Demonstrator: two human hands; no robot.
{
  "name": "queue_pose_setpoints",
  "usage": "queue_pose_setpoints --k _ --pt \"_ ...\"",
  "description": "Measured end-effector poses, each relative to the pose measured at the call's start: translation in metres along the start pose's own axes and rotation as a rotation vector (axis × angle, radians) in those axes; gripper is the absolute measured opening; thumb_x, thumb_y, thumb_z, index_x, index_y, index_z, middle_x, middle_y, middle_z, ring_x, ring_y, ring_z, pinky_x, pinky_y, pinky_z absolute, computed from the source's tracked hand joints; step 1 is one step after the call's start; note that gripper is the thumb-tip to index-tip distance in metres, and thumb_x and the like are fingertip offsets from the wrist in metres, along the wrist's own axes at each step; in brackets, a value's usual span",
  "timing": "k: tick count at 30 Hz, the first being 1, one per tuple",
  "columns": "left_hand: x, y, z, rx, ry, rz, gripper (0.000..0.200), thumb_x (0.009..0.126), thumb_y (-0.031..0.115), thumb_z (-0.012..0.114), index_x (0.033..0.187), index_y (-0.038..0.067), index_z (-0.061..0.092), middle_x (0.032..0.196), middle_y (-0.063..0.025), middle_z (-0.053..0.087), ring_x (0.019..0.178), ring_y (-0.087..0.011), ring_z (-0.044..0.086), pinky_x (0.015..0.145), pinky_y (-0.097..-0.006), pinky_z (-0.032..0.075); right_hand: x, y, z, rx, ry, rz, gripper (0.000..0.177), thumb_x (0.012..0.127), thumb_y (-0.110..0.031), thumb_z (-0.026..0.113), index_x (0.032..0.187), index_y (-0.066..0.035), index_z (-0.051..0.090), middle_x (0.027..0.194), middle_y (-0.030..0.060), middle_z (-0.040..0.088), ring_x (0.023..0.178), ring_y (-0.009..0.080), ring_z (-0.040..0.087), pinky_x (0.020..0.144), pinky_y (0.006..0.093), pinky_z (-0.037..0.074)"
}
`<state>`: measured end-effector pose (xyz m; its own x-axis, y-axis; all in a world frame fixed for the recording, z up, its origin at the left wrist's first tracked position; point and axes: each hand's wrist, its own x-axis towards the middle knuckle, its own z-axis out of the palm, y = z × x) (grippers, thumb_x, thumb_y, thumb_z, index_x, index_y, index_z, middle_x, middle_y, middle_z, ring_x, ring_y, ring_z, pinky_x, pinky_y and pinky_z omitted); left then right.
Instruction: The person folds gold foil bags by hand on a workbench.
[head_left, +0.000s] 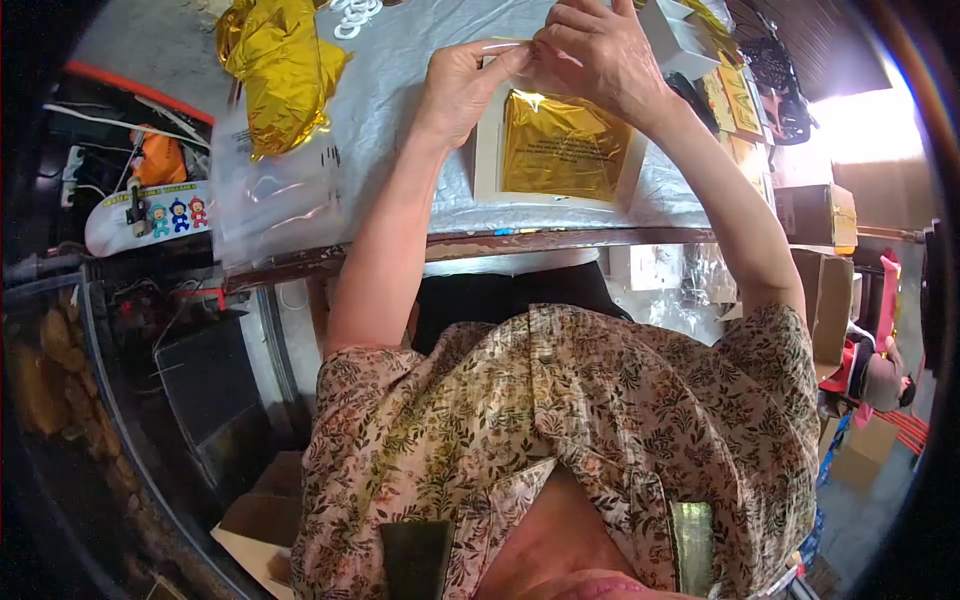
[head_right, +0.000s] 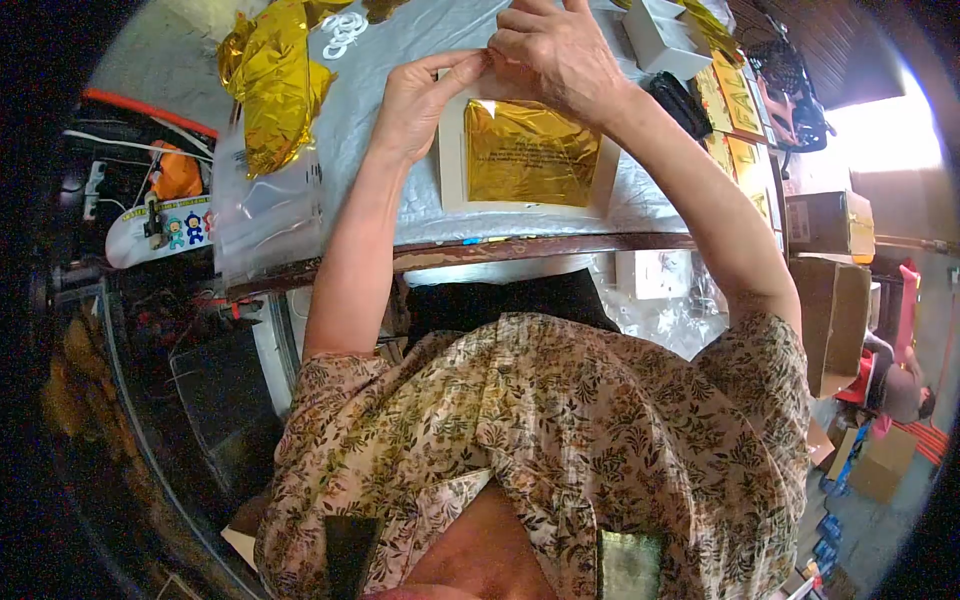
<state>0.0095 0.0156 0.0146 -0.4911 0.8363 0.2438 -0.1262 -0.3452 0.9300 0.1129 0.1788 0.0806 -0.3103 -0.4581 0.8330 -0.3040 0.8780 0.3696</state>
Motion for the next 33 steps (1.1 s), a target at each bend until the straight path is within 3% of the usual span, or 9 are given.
queue_pose_setpoints --k 5,7,10,13,17,23,25,29,33 --pt "0.000 0.000 0.001 0.025 0.018 -0.025 0.026 0.096 0.017 0.076 0.114 -0.002 0.077 0.102 -0.0064 0.077 0.091 -0.0092 0.067 0.082 -0.0233 0.054 0.017 -0.029 -0.017 -0.091 -0.415 0.382 0.016 0.069 -0.015 0.078 0.068 -0.010 0.062 0.073 0.0040 0.056 0.083 0.0231 0.056 0.089 0.0438 0.040" --pt "-0.002 -0.001 0.002 0.045 0.015 -0.052 0.027 0.096 0.018 0.076 0.114 -0.002 0.077 0.102 -0.0065 0.077 0.092 -0.0093 0.067 0.083 -0.0234 0.054 0.001 -0.021 0.006 0.041 0.077 0.322 0.014 0.068 -0.014 0.076 0.071 -0.009 0.063 0.074 0.0074 0.057 0.083 0.0273 0.055 0.087 0.0464 0.042" --pt "-0.004 0.000 -0.001 -0.006 -0.010 -0.066 0.027 0.098 0.017 0.073 0.114 -0.004 0.076 0.103 -0.0087 0.077 0.095 -0.0110 0.068 0.084 -0.0244 0.055 -0.013 -0.007 -0.014 -0.396 -0.299 0.634 0.014 0.076 -0.014 0.073 0.075 -0.005 0.063 0.074 0.0118 0.060 0.079 0.0293 0.060 0.077 0.0455 0.047" --pt "-0.005 0.001 -0.015 -0.115 -0.038 -0.037 0.027 0.101 0.014 0.069 0.117 -0.006 0.072 0.109 -0.0128 0.076 0.100 -0.0155 0.070 0.087 -0.0278 0.057 -0.021 0.025 -0.070 -0.078 0.040 1.205 0.022 0.093 -0.019 0.066 0.090 0.002 0.071 0.076 0.0131 0.070 0.066 0.0240 0.067 0.059 0.0383 0.053" --pt "-0.001 0.002 -0.037 -0.233 0.110 -0.192 0.029 0.102 0.010 0.064 0.125 -0.007 0.066 0.120 -0.0186 0.072 0.107 -0.0233 0.071 0.095 -0.0346 0.059 -0.026 0.031 -0.223 0.343 0.241 1.659 0.030 0.101 -0.016 0.064 0.126 -0.002 0.071 0.118 0.0035 0.072 0.109 0.0111 0.064 0.096 0.0241 0.049" --pt "0.011 -0.023 -0.044 -0.080 0.222 -0.261 0.036 0.102 0.013 0.066 0.131 -0.006 0.063 0.122 -0.0189 0.072 0.112 -0.0246 0.070 0.097 -0.0348 0.057 -0.213 -0.018 -0.476 -0.026 -0.723 1.635 0.054 0.100 -0.006 0.059 0.152 -0.004 0.046 0.135 0.0045 0.064 0.115 0.0153 0.061 0.098 0.0288 0.049" --pt "0.015 -0.035 -0.057 0.841 0.323 -0.024 0.035 0.100 0.014 0.067 0.131 -0.001 0.066 0.121 -0.0163 0.073 0.112 -0.0252 0.070 0.097 -0.0347 0.055 -0.285 -0.044 -0.526 0.292 -0.696 1.874 0.067 0.097 -0.004 0.062 0.159 -0.010 0.038 0.140 0.0062 0.063 0.128 0.0185 0.060 0.105 0.0333 0.048" --pt "-0.016 0.010 -0.060 1.173 0.211 0.510 0.028 0.098 0.013 0.066 0.124 0.004 0.071 0.116 -0.0133 0.075 0.110 -0.0273 0.071 0.096 -0.0351 0.054 -0.349 -0.120 -0.674 -0.674 -1.788 1.596 0.055 0.094 -0.049 0.064 0.137 -0.016 0.064 0.126 0.0177 0.071 0.117 0.0361 0.068 0.089 0.0472 0.057" --pt "-0.026 0.023 -0.047 1.053 -0.103 0.341 0.020 0.098 0.013 0.067 0.114 0.003 0.075 0.118 -0.0106 0.074 0.109 -0.0256 0.070 0.096 -0.0329 0.053 -0.177 -0.118 -0.540 -1.284 -1.509 1.280 0.030 0.096 -0.032 0.060 0.116 -0.014 0.074 0.105 0.0185 0.075 0.103 0.0338 0.073 0.086 0.0460 0.058"
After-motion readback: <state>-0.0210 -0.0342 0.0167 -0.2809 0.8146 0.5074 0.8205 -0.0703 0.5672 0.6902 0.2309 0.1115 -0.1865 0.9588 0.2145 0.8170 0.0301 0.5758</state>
